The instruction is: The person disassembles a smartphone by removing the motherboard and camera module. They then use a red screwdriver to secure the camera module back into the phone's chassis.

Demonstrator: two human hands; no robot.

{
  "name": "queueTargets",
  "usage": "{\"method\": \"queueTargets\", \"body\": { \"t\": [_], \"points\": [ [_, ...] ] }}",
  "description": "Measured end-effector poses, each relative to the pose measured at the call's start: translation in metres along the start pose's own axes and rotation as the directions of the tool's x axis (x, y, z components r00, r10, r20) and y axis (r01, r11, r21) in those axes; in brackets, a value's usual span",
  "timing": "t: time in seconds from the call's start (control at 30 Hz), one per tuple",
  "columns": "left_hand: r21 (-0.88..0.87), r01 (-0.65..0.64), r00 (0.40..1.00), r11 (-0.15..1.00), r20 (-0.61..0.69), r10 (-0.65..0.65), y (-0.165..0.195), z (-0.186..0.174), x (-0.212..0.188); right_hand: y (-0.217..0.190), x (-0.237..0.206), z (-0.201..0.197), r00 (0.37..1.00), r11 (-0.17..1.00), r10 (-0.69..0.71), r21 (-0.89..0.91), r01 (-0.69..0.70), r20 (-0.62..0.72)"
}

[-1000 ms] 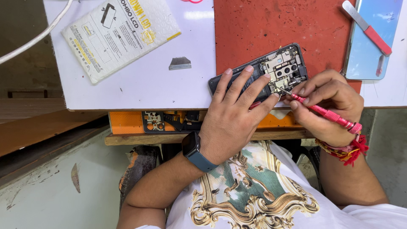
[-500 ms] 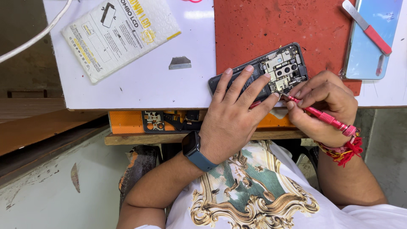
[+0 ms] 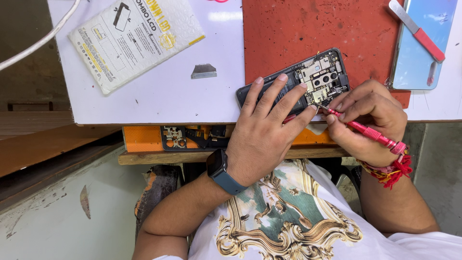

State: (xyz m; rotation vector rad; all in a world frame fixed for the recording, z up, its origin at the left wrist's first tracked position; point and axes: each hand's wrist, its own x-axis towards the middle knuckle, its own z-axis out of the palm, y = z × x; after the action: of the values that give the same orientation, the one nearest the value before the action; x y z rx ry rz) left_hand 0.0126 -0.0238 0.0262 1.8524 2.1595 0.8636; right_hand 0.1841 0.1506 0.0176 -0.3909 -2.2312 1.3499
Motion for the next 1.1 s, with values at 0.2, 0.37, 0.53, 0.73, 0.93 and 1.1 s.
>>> {"method": "queueTargets", "body": {
  "t": [0.2, 0.37, 0.53, 0.73, 0.93, 1.1],
  "points": [
    [-0.002, -0.002, 1.0, 1.0, 0.001, 0.002, 0.0001, -0.0004, -0.0003, -0.0006, 0.0011, 0.0002, 1.0, 1.0, 0.012, 0.011, -0.012, 0.001],
    [0.0, -0.002, 1.0, 1.0, 0.003, 0.002, 0.0, -0.0007, -0.0001, 0.0, 0.0022, 0.0017, 1.0, 0.999, -0.002, 0.039, 0.002, -0.004],
    [0.004, 0.001, 1.0, 1.0, 0.004, -0.001, 0.0, -0.0002, 0.0003, 0.0005, 0.0027, 0.0021, 1.0, 1.0, -0.02, 0.001, 0.02, -0.006],
    [0.005, 0.003, 1.0, 1.0, -0.002, -0.003, 0.0008, -0.0007, -0.0005, 0.0011, 0.0025, 0.0019, 1.0, 1.0, -0.016, 0.007, 0.016, -0.003],
    [0.01, 0.003, 1.0, 1.0, -0.004, -0.003, 0.0003, 0.0002, -0.0005, 0.0012, 0.0027, 0.0016, 1.0, 1.0, -0.008, 0.029, 0.008, 0.002],
    [0.025, -0.008, 1.0, 1.0, -0.009, 0.008, -0.0002, 0.0007, -0.0008, 0.0012, 0.0015, 0.0023, 1.0, 1.0, -0.006, 0.025, 0.006, -0.007]
  ]
}}
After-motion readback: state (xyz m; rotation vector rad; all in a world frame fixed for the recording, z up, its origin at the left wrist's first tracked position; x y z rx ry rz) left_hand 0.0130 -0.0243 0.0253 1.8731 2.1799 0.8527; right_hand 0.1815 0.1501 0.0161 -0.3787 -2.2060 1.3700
